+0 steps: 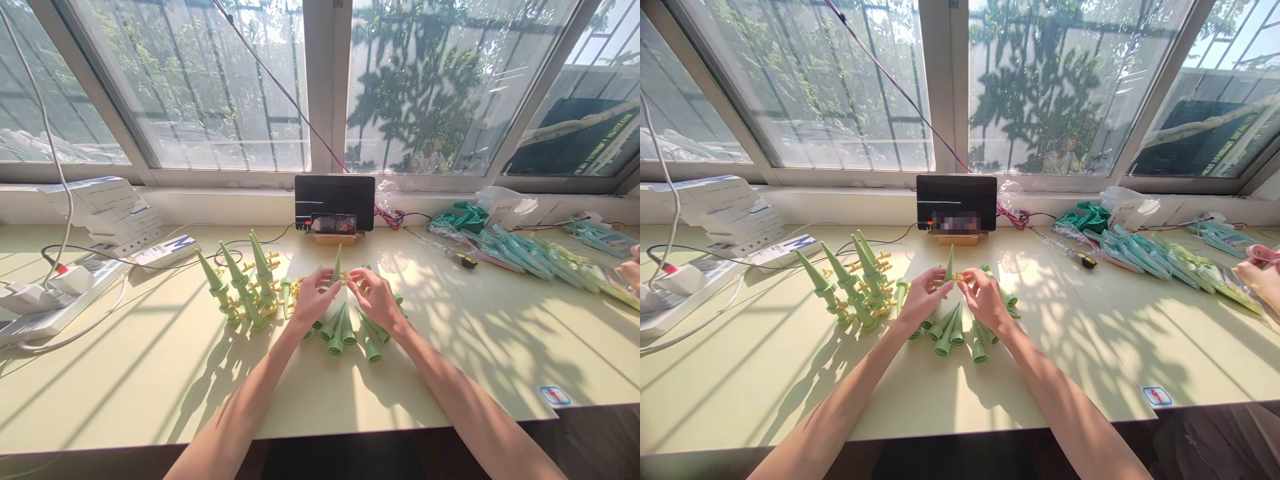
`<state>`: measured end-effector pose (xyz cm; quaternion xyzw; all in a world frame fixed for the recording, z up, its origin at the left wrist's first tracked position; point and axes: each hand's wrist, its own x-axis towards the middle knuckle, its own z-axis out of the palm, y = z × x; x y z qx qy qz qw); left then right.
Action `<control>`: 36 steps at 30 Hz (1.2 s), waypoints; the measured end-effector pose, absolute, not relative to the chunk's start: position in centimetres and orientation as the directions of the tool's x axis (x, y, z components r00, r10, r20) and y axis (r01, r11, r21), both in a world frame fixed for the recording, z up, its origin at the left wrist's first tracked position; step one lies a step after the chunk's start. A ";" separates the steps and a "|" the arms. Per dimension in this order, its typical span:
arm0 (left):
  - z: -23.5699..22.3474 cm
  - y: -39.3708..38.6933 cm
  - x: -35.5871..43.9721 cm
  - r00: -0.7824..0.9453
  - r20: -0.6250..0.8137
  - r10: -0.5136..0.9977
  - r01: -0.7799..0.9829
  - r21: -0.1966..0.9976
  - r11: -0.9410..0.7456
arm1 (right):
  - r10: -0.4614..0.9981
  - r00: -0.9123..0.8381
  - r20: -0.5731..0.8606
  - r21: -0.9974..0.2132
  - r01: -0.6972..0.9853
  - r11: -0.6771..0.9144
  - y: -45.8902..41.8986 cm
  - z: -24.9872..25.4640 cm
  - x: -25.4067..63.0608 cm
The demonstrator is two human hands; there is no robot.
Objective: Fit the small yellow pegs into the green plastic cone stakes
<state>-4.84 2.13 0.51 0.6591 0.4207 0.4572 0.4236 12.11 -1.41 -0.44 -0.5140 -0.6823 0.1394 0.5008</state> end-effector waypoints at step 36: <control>0.5 2.1 -4.9 0.241 0.202 0.949 0.140 0.961 -0.240 | 0.852 0.007 0.523 -0.713 0.552 0.433 -1.2 -0.8 12.3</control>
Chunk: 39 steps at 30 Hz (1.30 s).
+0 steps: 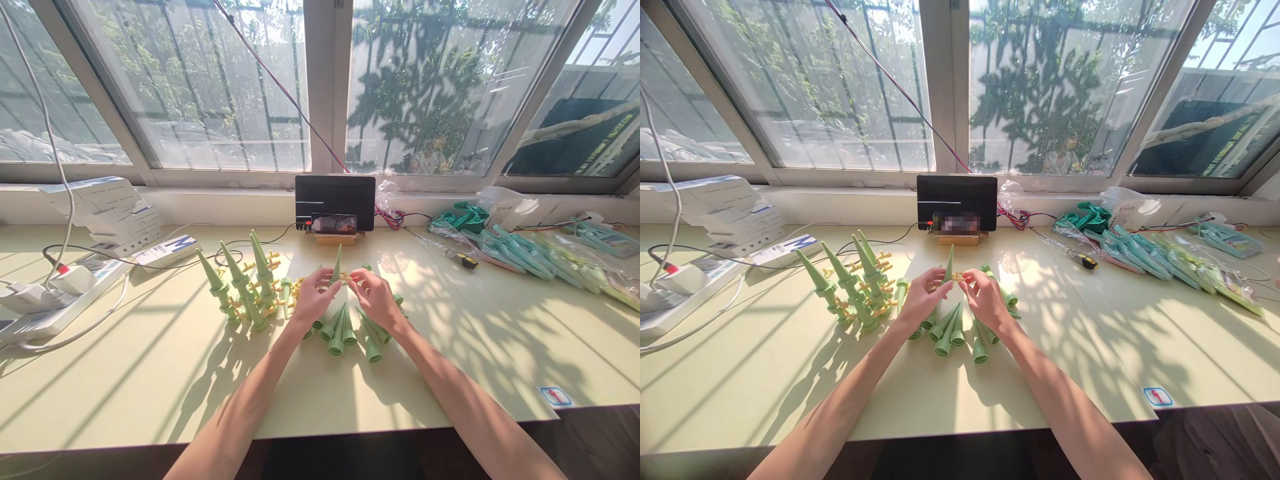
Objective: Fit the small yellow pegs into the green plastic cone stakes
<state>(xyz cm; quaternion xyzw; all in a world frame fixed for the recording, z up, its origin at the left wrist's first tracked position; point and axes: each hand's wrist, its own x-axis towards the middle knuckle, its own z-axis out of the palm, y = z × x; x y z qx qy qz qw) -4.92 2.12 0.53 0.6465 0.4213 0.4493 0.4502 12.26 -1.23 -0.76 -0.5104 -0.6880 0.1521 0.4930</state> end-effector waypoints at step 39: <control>1.9 1.5 -5.2 0.445 0.135 0.885 -0.020 0.990 -0.140 | 0.839 -0.156 0.521 -0.652 0.562 0.509 -1.6 -0.4 12.1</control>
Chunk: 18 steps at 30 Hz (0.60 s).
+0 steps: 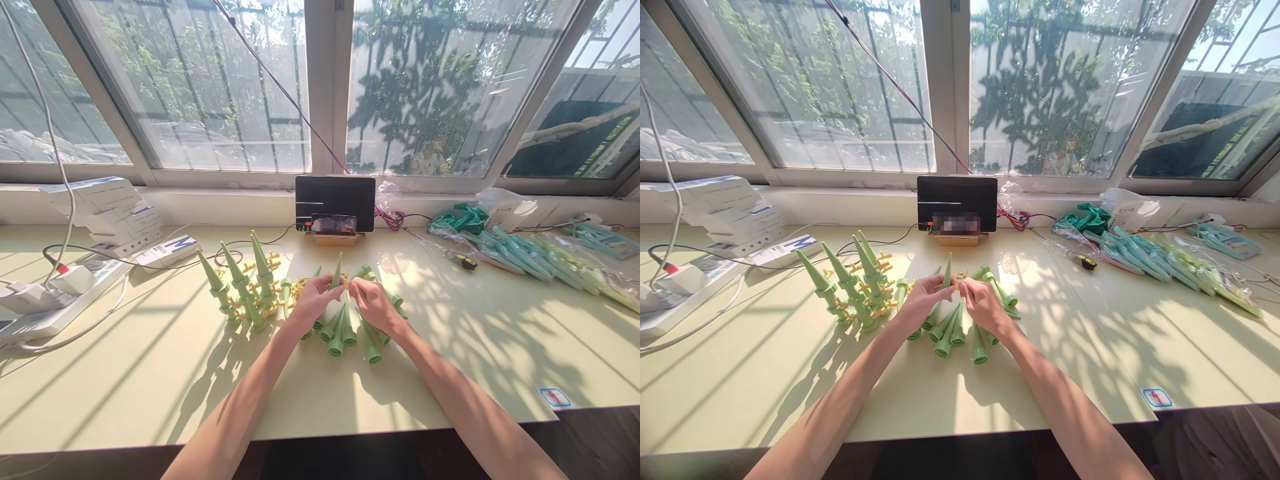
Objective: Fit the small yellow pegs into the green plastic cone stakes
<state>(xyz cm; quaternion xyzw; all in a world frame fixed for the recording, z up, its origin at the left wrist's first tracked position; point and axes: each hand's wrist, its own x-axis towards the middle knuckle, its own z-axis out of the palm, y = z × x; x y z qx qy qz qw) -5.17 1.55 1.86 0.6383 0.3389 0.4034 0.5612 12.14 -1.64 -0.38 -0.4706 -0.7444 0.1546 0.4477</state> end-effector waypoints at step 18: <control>1.6 1.7 -5.2 0.400 0.106 0.911 -0.057 0.994 -0.091 | 0.848 -0.082 0.523 -0.718 0.493 0.491 -1.0 -1.2 12.1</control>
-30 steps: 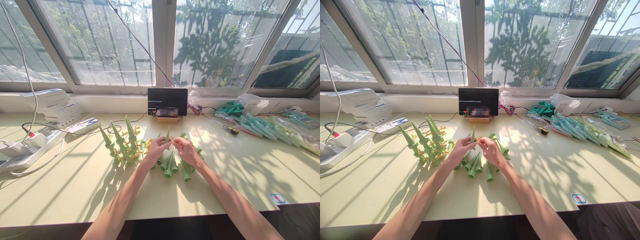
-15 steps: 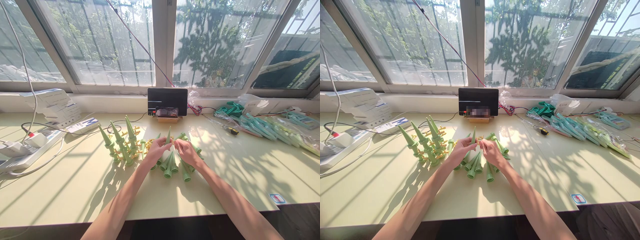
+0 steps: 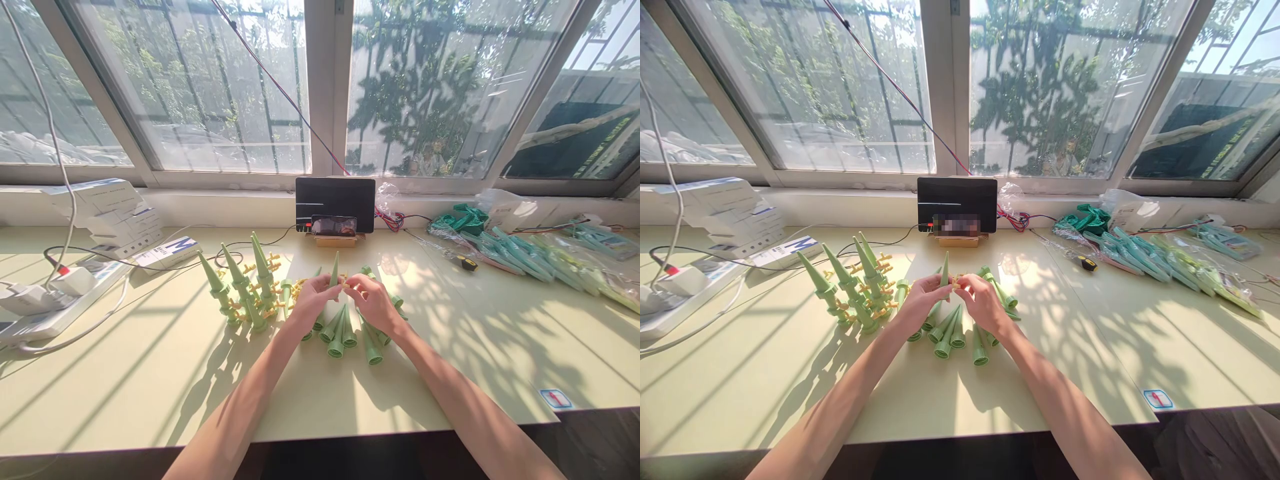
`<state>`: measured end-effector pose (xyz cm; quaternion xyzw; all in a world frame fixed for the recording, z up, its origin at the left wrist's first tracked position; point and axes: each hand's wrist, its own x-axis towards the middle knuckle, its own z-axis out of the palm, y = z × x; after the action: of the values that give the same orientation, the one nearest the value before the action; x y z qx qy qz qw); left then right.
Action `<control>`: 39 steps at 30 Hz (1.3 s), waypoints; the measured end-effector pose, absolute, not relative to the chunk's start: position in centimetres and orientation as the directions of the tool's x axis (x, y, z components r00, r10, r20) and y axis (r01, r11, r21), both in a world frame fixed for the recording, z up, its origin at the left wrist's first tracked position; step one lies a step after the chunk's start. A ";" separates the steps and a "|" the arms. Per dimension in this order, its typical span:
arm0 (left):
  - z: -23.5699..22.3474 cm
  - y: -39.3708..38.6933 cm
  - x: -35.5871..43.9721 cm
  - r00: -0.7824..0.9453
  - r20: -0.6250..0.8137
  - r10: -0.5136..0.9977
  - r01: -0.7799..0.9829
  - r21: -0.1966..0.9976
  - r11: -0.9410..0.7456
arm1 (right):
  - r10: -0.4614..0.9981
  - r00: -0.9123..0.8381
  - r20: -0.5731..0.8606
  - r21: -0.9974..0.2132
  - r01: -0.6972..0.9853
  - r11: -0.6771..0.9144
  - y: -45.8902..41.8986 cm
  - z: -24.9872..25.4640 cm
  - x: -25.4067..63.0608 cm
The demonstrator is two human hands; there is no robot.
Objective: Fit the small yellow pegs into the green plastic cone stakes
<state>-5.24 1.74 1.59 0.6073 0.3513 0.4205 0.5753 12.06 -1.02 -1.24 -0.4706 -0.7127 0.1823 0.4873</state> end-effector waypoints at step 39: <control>1.8 1.6 -5.4 0.451 0.060 0.890 -0.115 0.993 -0.008 | 0.848 -0.158 0.506 -0.659 0.563 0.499 -1.5 -0.3 12.0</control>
<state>-5.40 1.56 1.78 0.5832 0.3323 0.4050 0.6208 11.96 -1.45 -0.28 -0.4741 -0.7438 0.1609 0.4427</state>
